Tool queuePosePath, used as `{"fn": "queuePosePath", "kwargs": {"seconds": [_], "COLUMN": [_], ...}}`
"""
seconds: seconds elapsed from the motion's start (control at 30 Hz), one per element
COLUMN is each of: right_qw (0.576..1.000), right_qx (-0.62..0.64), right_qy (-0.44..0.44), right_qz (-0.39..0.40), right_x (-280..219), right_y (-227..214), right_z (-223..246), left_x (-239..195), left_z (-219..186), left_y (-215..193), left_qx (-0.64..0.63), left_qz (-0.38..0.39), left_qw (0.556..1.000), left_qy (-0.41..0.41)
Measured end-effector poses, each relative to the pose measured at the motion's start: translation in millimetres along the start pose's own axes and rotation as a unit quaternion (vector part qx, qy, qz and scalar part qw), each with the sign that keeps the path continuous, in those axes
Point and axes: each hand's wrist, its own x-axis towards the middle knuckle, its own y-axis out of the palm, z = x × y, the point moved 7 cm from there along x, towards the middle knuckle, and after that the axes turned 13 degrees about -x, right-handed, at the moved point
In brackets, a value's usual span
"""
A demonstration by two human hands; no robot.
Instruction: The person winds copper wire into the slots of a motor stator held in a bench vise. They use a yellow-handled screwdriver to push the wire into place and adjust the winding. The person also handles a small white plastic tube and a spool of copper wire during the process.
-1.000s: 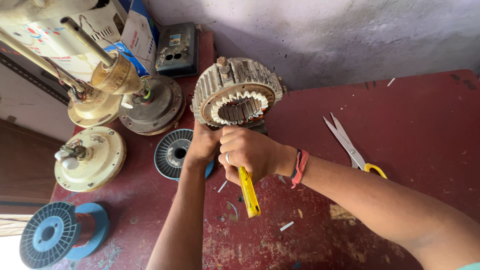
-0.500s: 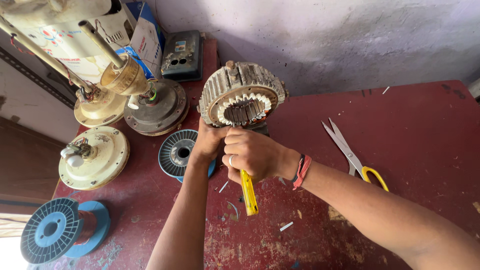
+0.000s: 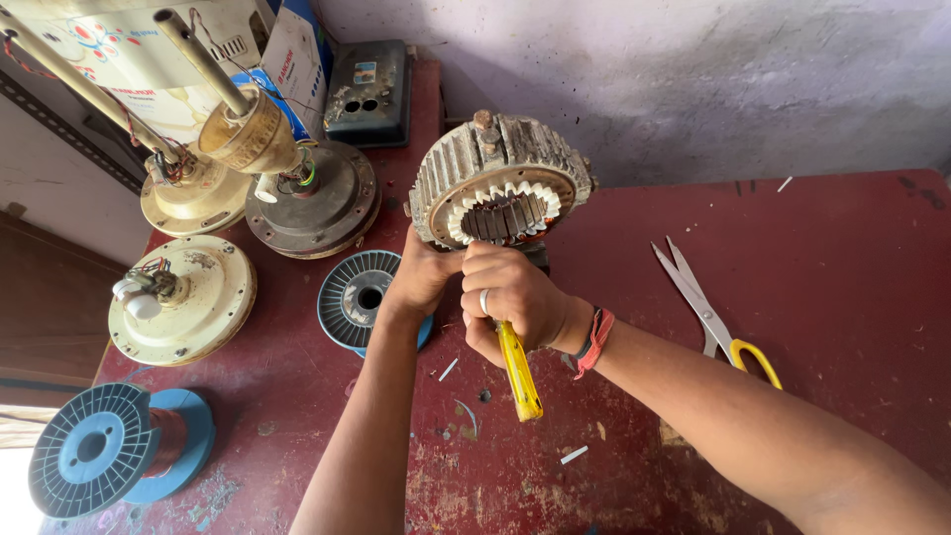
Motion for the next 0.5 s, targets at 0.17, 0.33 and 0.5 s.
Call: {"fn": "queuePosePath", "kwargs": {"seconds": [0.17,0.33,0.5], "right_qw": [1.0,0.999,0.998], "right_qx": [-0.003,-0.017,-0.039], "right_qy": [0.007,-0.025,-0.033], "right_qz": [0.009,0.034,0.043], "right_x": [0.3,-3.8,-5.6], "right_y": [1.0,-1.0,-0.8], "right_z": [4.2,19.4,24.1], "left_x": [-0.1,-1.5,-2.2], "left_z": [-0.4,-3.4,-3.2], "left_y": [1.3,8.5,12.0], "left_qx": [0.0,0.015,0.016], "left_qz": [-0.012,0.008,0.011], "left_qw": [1.0,1.0,1.0], "left_qy": [-0.009,-0.008,-0.012]}}
